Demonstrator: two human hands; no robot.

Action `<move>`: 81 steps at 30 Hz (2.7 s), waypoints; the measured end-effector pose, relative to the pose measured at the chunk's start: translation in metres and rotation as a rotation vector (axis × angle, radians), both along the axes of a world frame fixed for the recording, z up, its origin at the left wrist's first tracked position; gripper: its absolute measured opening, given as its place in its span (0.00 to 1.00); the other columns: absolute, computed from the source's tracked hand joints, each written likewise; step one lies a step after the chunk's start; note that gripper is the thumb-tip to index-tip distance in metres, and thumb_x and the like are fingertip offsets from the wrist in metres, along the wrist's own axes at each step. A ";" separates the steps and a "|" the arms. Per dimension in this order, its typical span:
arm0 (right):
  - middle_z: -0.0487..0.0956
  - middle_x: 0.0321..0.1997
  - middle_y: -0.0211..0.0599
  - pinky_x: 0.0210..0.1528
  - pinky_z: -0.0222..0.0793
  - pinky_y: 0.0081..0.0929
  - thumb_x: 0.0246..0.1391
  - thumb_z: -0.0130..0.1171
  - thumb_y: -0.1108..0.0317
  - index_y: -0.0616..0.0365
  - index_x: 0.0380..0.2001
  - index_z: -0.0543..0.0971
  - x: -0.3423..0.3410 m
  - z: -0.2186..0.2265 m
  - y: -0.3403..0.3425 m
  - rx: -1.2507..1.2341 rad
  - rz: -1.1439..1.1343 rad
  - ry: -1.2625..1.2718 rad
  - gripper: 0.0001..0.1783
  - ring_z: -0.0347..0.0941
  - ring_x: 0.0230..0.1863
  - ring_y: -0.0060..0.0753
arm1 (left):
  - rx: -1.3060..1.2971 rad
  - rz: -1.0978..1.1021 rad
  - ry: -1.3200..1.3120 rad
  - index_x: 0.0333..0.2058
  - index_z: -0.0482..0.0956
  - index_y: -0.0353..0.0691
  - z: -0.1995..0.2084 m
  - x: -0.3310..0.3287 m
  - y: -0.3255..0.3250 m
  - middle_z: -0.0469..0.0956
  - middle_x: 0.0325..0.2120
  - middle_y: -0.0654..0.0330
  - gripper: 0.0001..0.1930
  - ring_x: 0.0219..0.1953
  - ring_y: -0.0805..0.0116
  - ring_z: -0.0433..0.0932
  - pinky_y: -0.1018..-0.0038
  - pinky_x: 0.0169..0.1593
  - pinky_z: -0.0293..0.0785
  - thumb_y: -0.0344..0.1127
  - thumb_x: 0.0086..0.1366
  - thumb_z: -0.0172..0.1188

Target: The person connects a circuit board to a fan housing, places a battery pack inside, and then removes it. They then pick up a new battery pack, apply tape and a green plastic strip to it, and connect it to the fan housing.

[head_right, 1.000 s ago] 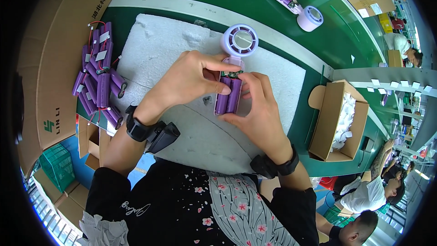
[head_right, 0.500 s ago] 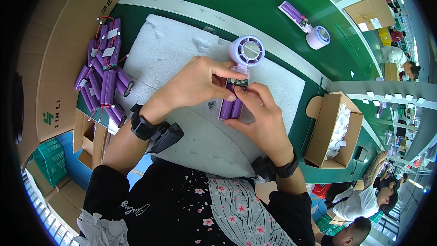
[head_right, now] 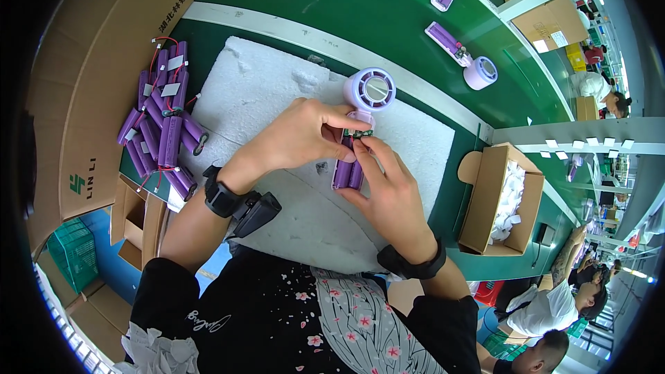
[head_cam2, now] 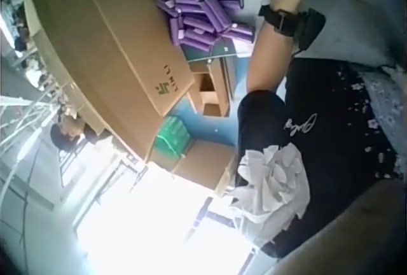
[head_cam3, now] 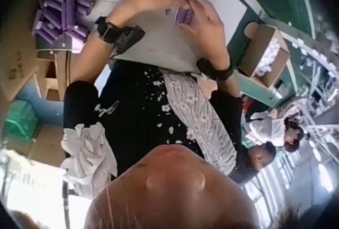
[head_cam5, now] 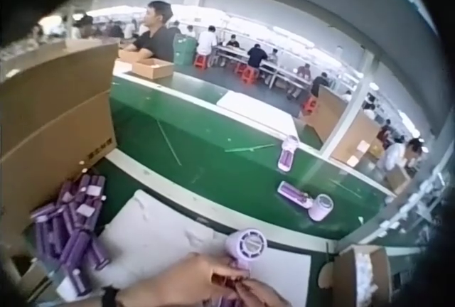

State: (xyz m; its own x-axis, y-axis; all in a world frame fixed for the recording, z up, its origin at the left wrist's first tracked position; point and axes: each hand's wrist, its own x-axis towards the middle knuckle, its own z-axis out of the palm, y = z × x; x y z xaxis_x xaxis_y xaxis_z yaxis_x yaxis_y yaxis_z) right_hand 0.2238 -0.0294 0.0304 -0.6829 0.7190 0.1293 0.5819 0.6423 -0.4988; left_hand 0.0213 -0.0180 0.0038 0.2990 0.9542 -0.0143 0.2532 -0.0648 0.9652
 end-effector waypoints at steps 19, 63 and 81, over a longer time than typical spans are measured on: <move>0.75 0.52 0.51 0.46 0.73 0.32 0.44 0.67 0.74 0.65 0.50 0.74 -0.073 0.038 0.117 0.403 -0.078 -0.034 0.27 0.75 0.49 0.45 | 0.131 0.295 0.107 0.42 0.80 0.39 -0.017 0.004 0.012 0.79 0.41 0.50 0.16 0.34 0.60 0.80 0.68 0.38 0.76 0.28 0.52 0.64; 0.78 0.46 0.48 0.39 0.79 0.29 0.66 0.46 0.61 0.69 0.33 0.74 0.020 -0.038 0.065 -0.399 -0.475 1.077 0.18 0.80 0.42 0.36 | -0.330 -0.127 -0.459 0.63 0.57 0.33 0.001 0.024 0.060 0.78 0.36 0.52 0.27 0.27 0.75 0.71 0.78 0.32 0.67 0.41 0.70 0.46; 0.79 0.45 0.51 0.42 0.78 0.31 0.69 0.40 0.61 0.66 0.36 0.72 0.027 -0.037 0.062 -0.621 -0.443 1.087 0.18 0.80 0.42 0.40 | -0.329 -0.032 -0.529 0.61 0.63 0.37 -0.004 0.030 0.045 0.76 0.42 0.55 0.24 0.29 0.71 0.76 0.78 0.27 0.70 0.25 0.66 0.42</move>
State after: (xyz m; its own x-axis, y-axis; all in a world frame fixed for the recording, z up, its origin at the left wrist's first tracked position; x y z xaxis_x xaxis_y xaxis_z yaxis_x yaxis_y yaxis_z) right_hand 0.2507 0.0326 -0.0061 -0.1357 0.9903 0.0287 -0.1978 0.0013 -0.9802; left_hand 0.0510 0.0268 -0.0005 0.3744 0.9154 -0.1482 -0.2617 0.2576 0.9301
